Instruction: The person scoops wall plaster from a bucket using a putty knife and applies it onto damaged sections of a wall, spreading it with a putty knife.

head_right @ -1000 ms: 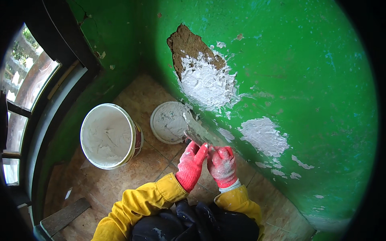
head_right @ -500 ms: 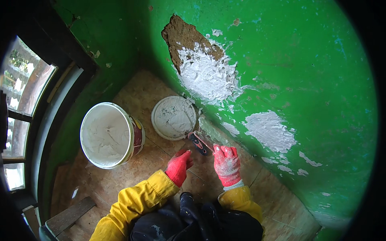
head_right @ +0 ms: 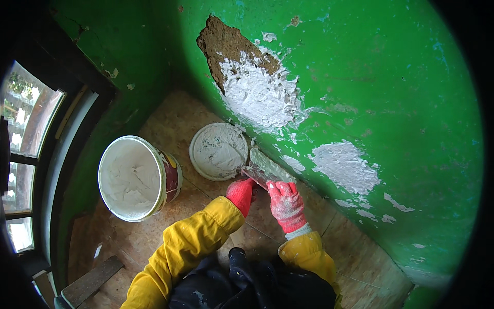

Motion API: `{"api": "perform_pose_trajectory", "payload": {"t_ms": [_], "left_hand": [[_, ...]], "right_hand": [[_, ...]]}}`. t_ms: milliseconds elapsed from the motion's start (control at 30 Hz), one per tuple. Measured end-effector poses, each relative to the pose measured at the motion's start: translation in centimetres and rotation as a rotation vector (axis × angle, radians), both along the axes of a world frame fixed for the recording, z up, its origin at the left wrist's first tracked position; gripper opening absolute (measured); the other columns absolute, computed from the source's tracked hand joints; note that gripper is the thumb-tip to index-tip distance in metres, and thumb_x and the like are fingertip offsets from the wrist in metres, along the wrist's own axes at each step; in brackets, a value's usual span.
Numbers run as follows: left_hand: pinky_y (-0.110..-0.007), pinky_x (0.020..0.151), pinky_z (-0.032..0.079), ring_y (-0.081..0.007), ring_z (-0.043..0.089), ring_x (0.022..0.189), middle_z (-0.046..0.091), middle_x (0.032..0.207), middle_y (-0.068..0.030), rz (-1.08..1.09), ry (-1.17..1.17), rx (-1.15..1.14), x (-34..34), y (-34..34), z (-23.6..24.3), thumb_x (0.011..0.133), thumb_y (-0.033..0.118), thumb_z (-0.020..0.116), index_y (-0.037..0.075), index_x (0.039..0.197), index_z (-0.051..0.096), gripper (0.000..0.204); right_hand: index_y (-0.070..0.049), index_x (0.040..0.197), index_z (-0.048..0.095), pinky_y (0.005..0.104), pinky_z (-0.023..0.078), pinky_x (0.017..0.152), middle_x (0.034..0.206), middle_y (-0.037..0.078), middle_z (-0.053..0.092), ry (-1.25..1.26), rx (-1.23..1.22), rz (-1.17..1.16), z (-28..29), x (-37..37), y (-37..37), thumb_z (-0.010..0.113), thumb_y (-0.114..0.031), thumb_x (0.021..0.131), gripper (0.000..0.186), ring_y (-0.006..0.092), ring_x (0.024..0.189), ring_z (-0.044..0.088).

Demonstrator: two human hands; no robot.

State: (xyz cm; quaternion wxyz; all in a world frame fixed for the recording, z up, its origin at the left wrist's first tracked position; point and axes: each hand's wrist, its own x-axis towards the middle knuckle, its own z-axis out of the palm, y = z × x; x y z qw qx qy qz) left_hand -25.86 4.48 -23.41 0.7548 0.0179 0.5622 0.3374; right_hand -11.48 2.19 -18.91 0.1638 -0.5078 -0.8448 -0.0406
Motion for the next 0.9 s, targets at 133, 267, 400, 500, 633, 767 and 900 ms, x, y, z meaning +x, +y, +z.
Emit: {"api": "perform_pose_trajectory", "payload": {"t_ms": [133,267,400,500,633,767,900], "left_hand": [[-0.031,0.050,0.042,-0.0170,0.054,0.055,0.060,0.070,-0.0077,-0.016,0.007,-0.033,-0.3,0.6,-3.1,0.082,0.036,0.064,0.003,0.087,0.061,0.033],[-0.033,0.049,0.042,-0.0195,0.055,0.053,0.061,0.067,-0.0087,-0.011,0.106,-0.025,-0.2,0.8,-3.5,0.082,0.034,0.064,0.002,0.086,0.062,0.033],[-0.034,0.050,0.043,-0.0213,0.056,0.055,0.062,0.070,-0.0100,0.006,0.103,0.020,-0.5,0.7,-3.6,0.081,0.035,0.065,0.000,0.087,0.064,0.035],[-0.032,0.054,0.045,-0.0200,0.058,0.058,0.064,0.074,-0.0092,-0.067,0.173,-0.010,-1.1,0.7,-4.2,0.082,0.030,0.061,0.004,0.089,0.064,0.027],[-0.030,0.052,0.043,-0.0176,0.057,0.057,0.063,0.071,-0.0073,-0.006,0.157,-0.012,-1.8,0.7,-1.9,0.079,0.031,0.065,0.004,0.086,0.063,0.028],[-0.027,0.048,0.039,-0.0125,0.051,0.052,0.058,0.065,-0.0028,0.066,0.164,0.025,-2.6,0.2,-0.4,0.077,0.035,0.069,0.006,0.081,0.063,0.030],[-0.025,0.044,0.040,-0.0113,0.053,0.052,0.060,0.068,-0.0026,0.087,0.096,-0.009,-3.4,0.3,0.5,0.083,0.027,0.066,0.004,0.086,0.064,0.024]], "right_hand": [[-0.011,0.096,0.065,0.0375,0.049,0.065,0.089,0.004,0.056,-0.010,0.006,0.032,-0.6,-0.4,0.9,0.066,-0.004,0.069,0.028,0.0260,0.080,0.054],[-0.011,0.100,0.064,0.0369,0.049,0.061,0.089,0.004,0.055,-0.050,-0.015,0.059,-1.1,-1.1,1.3,0.062,-0.010,0.072,0.028,0.0248,0.080,0.055],[-0.009,0.103,0.062,0.0370,0.049,0.062,0.089,0.004,0.054,-0.049,-0.039,0.080,-1.3,-1.8,1.9,0.059,-0.012,0.075,0.028,0.0250,0.080,0.054],[-0.007,0.102,0.062,0.0374,0.048,0.060,0.086,0.006,0.054,-0.039,-0.037,0.141,-1.5,-3.0,2.6,0.060,-0.009,0.075,0.027,0.0255,0.078,0.055],[-0.007,0.101,0.063,0.0373,0.047,0.059,0.085,0.006,0.054,-0.036,-0.005,0.150,-1.5,-3.9,3.4,0.061,-0.009,0.076,0.026,0.0255,0.078,0.054],[-0.007,0.101,0.063,0.0367,0.047,0.058,0.085,0.005,0.054,0.018,0.015,0.145,-1.1,-4.1,3.9,0.063,-0.006,0.075,0.026,0.0254,0.074,0.055],[-0.007,0.101,0.064,0.0366,0.048,0.058,0.084,0.006,0.054,0.057,0.047,0.171,0.1,-4.7,3.8,0.063,-0.005,0.074,0.027,0.0253,0.073,0.055]]}}
